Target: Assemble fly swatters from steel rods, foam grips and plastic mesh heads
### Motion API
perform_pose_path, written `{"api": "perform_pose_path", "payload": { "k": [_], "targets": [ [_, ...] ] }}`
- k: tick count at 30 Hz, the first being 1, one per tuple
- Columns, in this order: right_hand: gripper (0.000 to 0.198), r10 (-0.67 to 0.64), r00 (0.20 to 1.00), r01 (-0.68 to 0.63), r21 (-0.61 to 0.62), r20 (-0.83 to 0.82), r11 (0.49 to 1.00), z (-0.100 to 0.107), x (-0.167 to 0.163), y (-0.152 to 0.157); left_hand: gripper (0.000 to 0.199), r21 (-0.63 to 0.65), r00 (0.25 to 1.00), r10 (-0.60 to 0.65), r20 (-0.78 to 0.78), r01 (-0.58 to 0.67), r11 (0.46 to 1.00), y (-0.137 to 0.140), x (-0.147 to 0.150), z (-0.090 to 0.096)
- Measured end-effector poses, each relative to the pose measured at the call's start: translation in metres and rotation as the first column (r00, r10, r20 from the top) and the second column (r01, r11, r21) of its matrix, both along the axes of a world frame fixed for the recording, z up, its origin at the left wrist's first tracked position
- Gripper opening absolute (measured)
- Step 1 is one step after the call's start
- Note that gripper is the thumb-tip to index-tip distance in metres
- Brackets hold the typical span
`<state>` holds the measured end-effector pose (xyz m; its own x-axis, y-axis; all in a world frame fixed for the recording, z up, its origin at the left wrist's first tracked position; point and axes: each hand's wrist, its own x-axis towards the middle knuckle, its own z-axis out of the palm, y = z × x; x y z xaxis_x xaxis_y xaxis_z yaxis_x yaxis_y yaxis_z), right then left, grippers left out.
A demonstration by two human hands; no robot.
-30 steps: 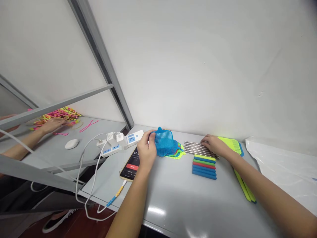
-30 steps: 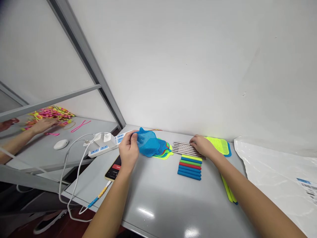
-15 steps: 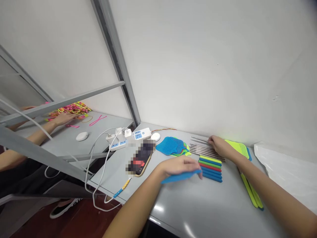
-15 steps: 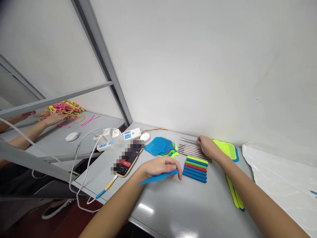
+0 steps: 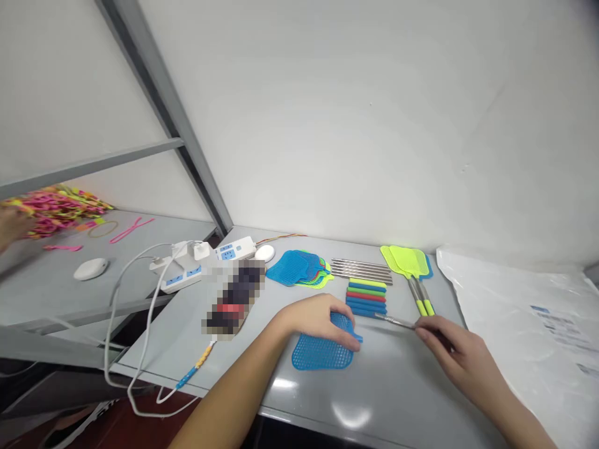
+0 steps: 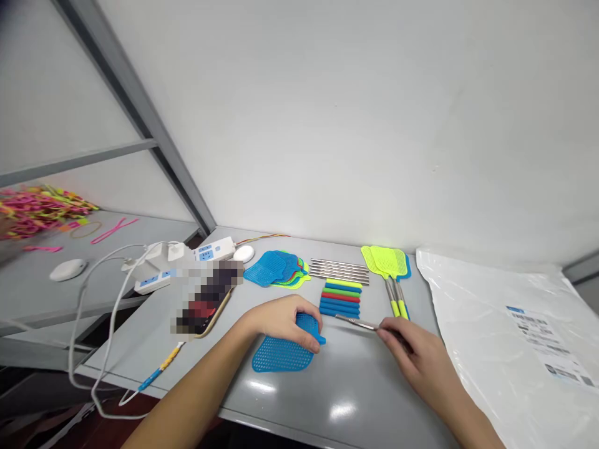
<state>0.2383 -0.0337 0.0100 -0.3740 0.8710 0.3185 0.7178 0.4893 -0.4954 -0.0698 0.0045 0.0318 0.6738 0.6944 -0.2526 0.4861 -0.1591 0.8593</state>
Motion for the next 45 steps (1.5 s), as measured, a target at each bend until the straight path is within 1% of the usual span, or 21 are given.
{"api": "perform_pose_path", "payload": {
  "k": [4,6,8,11,15,17,20,25,29,35,38,42,45],
  "targets": [
    [0.012,0.027,0.998,-0.027,-0.004,0.053,1.000,-0.031,0.006,-0.036,0.048,0.033,0.993,-0.028,-0.117,0.032,0.999,-0.001,0.006,0.001],
    [0.012,0.010,0.998,-0.009,-0.017,0.055,1.000,-0.040,0.004,-0.047,0.047,0.051,0.989,-0.040,-0.142,0.047,0.998,-0.001,0.008,0.002],
    [0.013,-0.008,0.998,0.010,-0.027,0.061,1.000,-0.044,0.001,-0.053,0.047,0.055,0.985,-0.052,-0.165,0.062,0.997,0.000,0.009,0.003],
    [0.016,-0.025,0.995,0.031,-0.058,0.098,0.998,-0.043,-0.004,-0.052,0.044,0.082,0.982,-0.054,-0.182,0.070,0.994,-0.001,0.012,0.004],
    [0.022,-0.063,0.991,0.079,-0.127,0.122,0.989,-0.034,-0.010,-0.047,0.032,0.180,0.984,-0.041,-0.172,0.072,0.981,-0.002,0.014,0.002],
    [0.025,-0.092,0.987,0.111,-0.147,0.134,0.983,-0.031,-0.012,-0.046,0.030,0.234,0.984,-0.033,-0.173,0.074,0.969,-0.002,0.013,0.001],
    [0.029,-0.128,0.977,0.153,-0.141,0.170,0.978,-0.029,-0.013,-0.046,0.033,0.313,0.978,-0.009,-0.211,0.077,0.947,-0.002,0.012,0.000],
    [0.035,-0.152,0.958,0.184,-0.117,0.243,0.976,-0.027,-0.016,-0.045,0.045,0.465,0.947,0.118,-0.298,0.037,0.884,-0.004,0.017,-0.001],
    [0.037,-0.167,0.943,0.197,-0.076,0.287,0.977,-0.027,-0.018,-0.046,0.051,0.505,0.930,0.118,-0.349,0.080,0.859,-0.006,0.025,-0.006],
    [0.038,-0.155,0.938,0.168,-0.016,0.310,0.986,-0.029,-0.017,-0.048,0.058,0.578,0.917,0.131,-0.378,0.124,0.807,-0.006,0.032,-0.014],
    [0.037,-0.155,0.934,0.168,-0.013,0.321,0.986,-0.029,-0.017,-0.048,0.060,0.590,0.907,0.150,-0.394,0.125,0.798,-0.005,0.033,-0.015],
    [0.038,-0.149,0.932,0.161,-0.008,0.330,0.987,-0.029,-0.017,-0.048,0.059,0.603,0.901,0.145,-0.409,0.148,0.784,-0.004,0.034,-0.019],
    [0.038,-0.143,0.935,0.149,0.007,0.323,0.989,-0.030,-0.017,-0.048,0.058,0.604,0.901,0.151,-0.406,0.140,0.785,-0.003,0.034,-0.021]
  ]
}}
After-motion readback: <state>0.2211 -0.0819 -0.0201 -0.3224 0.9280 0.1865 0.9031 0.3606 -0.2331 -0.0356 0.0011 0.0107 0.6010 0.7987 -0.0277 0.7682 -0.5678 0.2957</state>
